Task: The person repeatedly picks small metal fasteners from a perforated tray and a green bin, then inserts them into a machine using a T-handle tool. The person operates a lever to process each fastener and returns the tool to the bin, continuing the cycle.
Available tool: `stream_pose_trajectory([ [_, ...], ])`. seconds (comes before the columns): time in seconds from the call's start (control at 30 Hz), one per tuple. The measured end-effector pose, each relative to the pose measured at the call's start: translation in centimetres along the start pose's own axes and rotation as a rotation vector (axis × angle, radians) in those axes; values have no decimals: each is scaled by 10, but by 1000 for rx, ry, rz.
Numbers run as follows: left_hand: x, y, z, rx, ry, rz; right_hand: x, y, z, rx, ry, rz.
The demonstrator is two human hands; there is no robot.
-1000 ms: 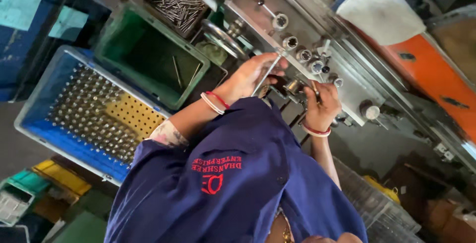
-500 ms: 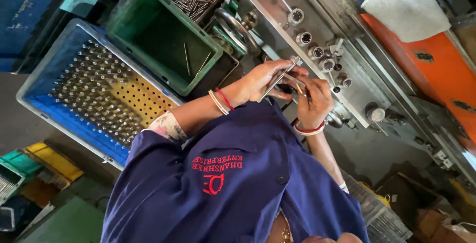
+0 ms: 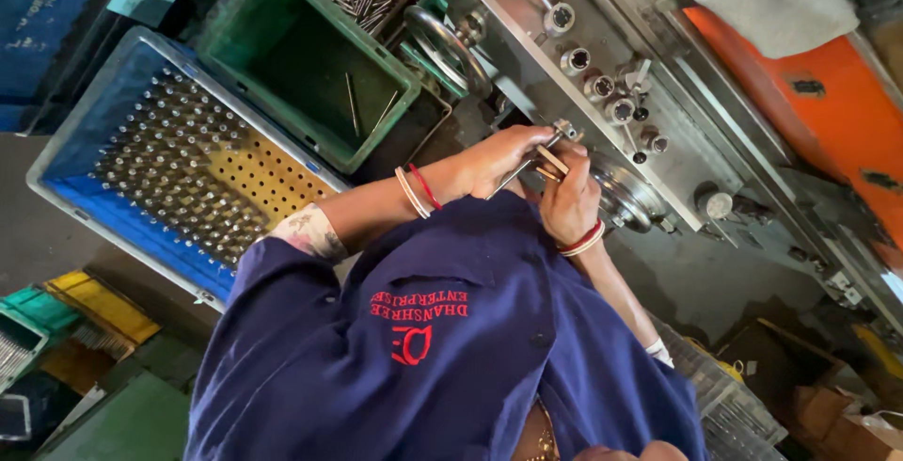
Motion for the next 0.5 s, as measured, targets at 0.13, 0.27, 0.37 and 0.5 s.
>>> stream_pose_trajectory([
  [0.13,-9,6,13,59,-75,-7,6,-8,-3,28,64,-59],
  [0.27,-13,7,11,89,-125,38,3,-13,1,-4,118,-94],
  [0.37,-13,19,7,-3,-70,-202,-2,-9,2,-112,31,-45],
  [0.5,-17,-5,-17,177,-416,92,-4,9,2,-247,-141,81],
])
Point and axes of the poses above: each hand's wrist, its own x-axis away from the middle knuckle, its own y-axis out of the back of the hand, z = x × y, the point moved 6 cm from there along -x, towards the middle knuckle, and after that the axes turned 15 degrees about x, right-handed, at the moved point
